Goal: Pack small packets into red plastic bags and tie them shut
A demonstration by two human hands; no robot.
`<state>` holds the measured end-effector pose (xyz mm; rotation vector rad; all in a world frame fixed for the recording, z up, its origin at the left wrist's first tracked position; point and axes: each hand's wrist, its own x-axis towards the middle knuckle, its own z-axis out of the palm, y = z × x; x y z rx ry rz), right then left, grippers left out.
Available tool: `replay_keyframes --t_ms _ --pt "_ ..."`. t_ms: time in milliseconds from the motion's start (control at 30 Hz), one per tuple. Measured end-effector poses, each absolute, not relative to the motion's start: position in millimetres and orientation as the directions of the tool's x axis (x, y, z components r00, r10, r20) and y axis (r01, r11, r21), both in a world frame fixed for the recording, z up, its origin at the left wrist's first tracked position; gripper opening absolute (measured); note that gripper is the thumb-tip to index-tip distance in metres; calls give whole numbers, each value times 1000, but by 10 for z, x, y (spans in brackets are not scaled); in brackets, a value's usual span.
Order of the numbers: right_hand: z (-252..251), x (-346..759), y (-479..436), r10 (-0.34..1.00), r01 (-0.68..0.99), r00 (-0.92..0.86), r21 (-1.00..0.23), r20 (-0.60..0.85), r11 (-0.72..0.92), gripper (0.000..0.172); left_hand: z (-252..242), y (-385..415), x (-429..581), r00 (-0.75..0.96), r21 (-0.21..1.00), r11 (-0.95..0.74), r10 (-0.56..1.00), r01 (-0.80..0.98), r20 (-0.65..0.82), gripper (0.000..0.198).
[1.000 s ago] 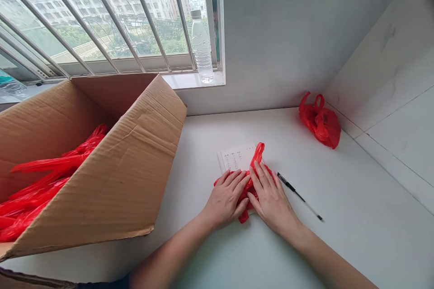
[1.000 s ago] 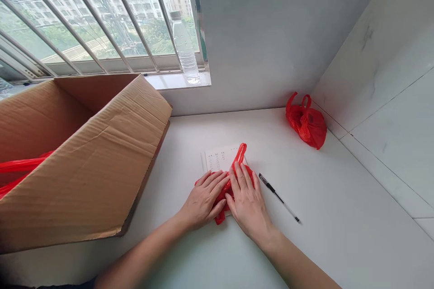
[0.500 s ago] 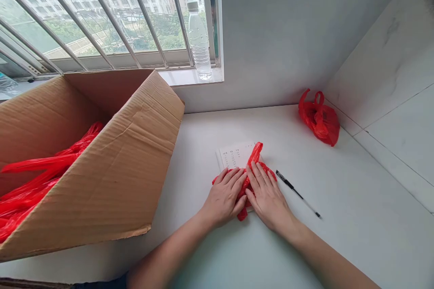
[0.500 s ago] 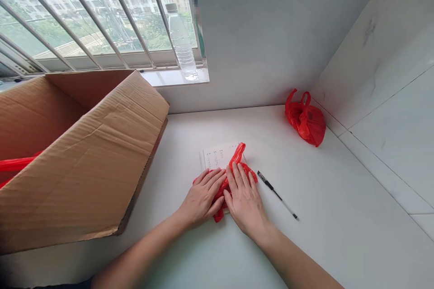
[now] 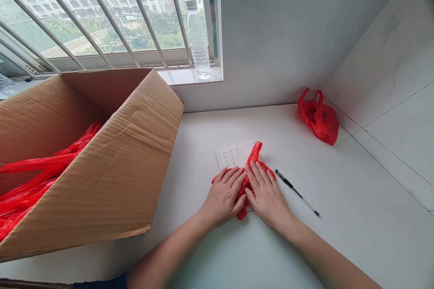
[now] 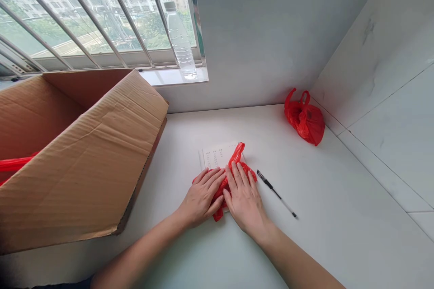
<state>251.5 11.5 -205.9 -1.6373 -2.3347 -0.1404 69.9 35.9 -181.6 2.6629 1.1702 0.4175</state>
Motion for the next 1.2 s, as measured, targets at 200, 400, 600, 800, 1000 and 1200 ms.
replay_keyframes --t_ms 200,400,600,800,1000,1200 --pt "-2057 2519 114 908 934 -314 -79 276 347 61 -1814 355 697 641 303 -665 744 683 188 56" --pt "-2055 2516 116 911 936 -308 -84 275 341 62 -1816 355 705 633 314 -661 748 682 200 55" --pt "-2029 2509 113 918 939 -308 -74 251 335 57 -1828 352 704 633 315 -663 746 679 204 56" --pt "-2031 2511 117 918 936 -310 -90 247 340 58 -1821 349 702 638 314 -670 740 673 211 55" --pt "-2035 2515 123 920 936 -307 -99 243 338 59 -1817 354 700 635 320 -669 741 671 217 55" --pt "-2043 2498 126 924 940 -305 -82 229 331 57 -1810 348 705 634 322 -667 743 672 216 56"
